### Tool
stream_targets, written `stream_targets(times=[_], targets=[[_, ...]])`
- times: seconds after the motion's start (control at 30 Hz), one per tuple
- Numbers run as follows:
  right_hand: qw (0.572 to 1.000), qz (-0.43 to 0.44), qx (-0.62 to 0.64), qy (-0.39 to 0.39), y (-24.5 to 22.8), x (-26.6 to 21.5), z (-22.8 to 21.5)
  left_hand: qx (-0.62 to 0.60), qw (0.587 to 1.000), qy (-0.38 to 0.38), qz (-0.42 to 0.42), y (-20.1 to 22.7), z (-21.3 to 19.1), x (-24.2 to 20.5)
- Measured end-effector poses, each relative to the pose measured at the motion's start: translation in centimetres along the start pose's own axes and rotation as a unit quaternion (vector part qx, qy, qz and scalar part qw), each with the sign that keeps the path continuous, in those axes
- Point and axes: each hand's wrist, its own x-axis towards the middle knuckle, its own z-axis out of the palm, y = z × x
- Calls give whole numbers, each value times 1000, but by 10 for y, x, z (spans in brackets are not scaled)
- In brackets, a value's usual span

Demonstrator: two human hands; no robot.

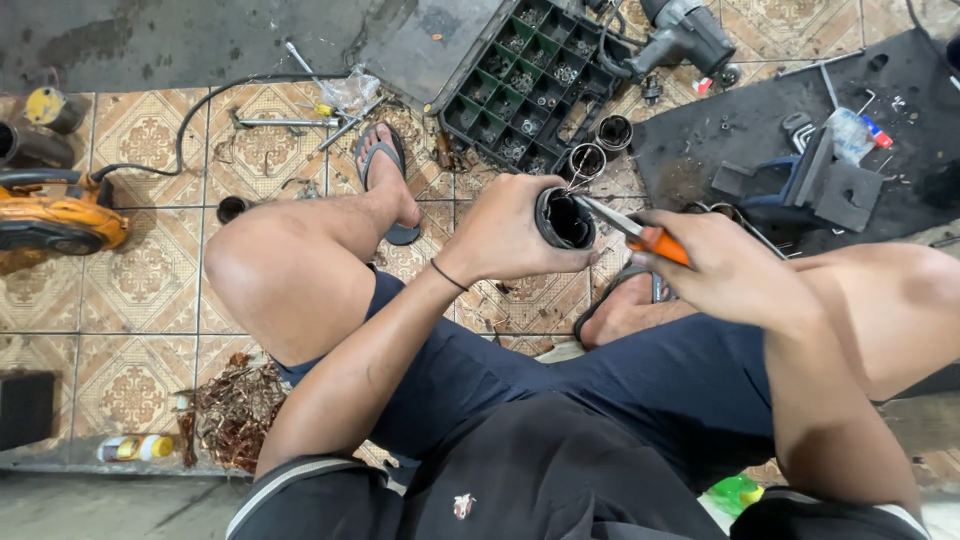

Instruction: The person sits on the floor and uses a screwdriver to scrape and remove copper wire debris from the inside of a cylindrical motor housing. They repeatedly rotate the housing and scrape different sections, occasionally shaking out loose debris onto the floor.

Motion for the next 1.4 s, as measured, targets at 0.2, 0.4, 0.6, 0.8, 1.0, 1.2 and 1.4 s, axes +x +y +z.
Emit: stream_targets(times=[0.2, 0.4, 0.6, 0.8, 1.0, 1.2, 1.4], targets=[[991, 90, 75, -70, -9, 12, 4, 64, 988, 77, 117, -9, 10, 1], [989, 94, 91, -63, -6, 4, -6, 48, 980, 89, 169, -8, 6, -1], [998, 19, 8, 65, 1, 6, 1, -25, 995, 30, 95, -5, 4, -1], [995, -22, -42, 84, 6, 8, 13, -118, 985, -50, 114, -5, 3, 0], [961, -151, -23, 231, 28, 18, 32, -203, 963, -113, 136, -10, -2, 5], [987, 25, 29, 156, 3, 20, 44, -73, 994, -65, 53, -19, 6, 4], [986, 60, 66, 142, 6, 20, 54, 148, 984, 77, 68, -30, 20, 17]])
